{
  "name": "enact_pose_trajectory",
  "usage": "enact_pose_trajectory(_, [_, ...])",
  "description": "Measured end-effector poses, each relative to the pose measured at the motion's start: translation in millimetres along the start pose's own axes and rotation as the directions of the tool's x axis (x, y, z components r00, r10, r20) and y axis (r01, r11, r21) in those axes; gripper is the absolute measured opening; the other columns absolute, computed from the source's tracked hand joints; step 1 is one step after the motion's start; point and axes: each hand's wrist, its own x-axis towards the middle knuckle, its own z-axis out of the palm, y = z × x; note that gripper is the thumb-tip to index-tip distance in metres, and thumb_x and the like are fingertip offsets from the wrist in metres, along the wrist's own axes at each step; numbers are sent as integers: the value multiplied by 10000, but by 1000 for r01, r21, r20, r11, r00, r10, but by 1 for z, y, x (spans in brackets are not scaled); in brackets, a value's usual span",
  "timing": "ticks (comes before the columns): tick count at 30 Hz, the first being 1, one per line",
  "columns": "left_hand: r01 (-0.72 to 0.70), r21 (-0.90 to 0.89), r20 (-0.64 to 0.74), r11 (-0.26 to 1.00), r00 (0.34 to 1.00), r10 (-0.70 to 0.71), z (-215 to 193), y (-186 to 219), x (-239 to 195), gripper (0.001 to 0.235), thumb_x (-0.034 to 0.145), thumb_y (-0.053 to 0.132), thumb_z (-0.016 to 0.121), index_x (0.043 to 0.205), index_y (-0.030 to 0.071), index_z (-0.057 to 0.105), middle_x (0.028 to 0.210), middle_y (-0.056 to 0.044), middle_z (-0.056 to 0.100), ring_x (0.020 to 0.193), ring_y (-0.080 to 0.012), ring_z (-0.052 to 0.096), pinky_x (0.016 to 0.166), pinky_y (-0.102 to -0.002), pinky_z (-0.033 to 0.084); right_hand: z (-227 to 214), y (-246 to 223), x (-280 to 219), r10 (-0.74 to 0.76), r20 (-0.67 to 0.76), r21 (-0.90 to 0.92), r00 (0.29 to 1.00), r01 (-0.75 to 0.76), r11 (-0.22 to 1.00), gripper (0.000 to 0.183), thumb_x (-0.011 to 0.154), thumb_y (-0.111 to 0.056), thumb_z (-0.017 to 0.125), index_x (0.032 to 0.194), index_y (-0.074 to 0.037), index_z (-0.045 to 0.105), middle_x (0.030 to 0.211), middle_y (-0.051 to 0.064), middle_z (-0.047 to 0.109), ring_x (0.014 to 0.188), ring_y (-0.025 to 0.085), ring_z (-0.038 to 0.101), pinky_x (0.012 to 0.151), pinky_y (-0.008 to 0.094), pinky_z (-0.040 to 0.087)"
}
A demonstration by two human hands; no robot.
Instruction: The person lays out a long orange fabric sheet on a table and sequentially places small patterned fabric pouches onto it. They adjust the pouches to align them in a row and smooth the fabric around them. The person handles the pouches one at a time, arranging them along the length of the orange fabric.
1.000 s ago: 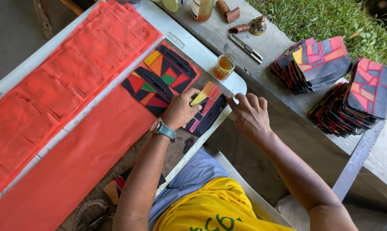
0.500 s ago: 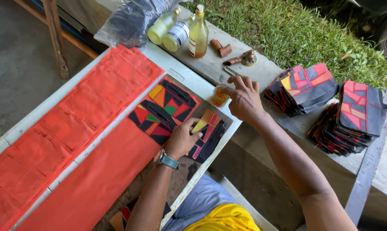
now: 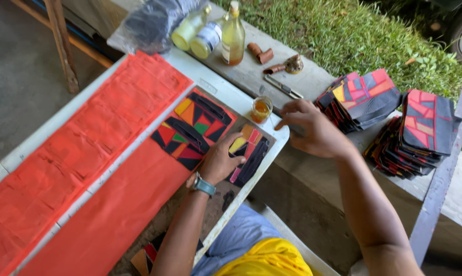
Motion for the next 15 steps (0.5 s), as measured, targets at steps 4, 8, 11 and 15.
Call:
enact_pose_trajectory(4, [-71,12,34,997,997,70,1,-11,2,599,748,146,845,1305,55,643,1310,-155,658,1207,-335,636,1035,-386,500,3,0,-45,141,190,697,972,-234,678,765,751,-30,698,1493,-108,530,1110,102,649,964,186,617,853,343,524])
enact_pose_trajectory(8, [-89,26,62,996,994,88,-1,-14,4,594,766,130,839,1315,38,631,1304,-161,650,1218,-331,627,1042,-385,496,49,19,-51,307,472,484,826,-534,693,926,719,-40,653,1586,-130,341,1003,89,685,880,134,644,722,301,566])
enact_pose_trajectory(11, [-91,35,73,995,993,88,0,-13,2,598,758,125,842,1308,27,630,1289,-160,655,1209,-328,632,1039,-382,500,65,25,-51,346,499,506,794,-591,628,922,726,-39,642,1593,-143,344,970,83,686,864,131,639,729,305,569])
enact_pose_trajectory(15, [-87,43,78,995,993,83,-1,-9,4,596,761,125,846,1305,21,626,1276,-159,657,1205,-327,633,1035,-383,504,65,19,-45,360,456,379,814,-544,749,903,730,-47,644,1584,-163,375,922,81,737,826,120,671,759,288,574])
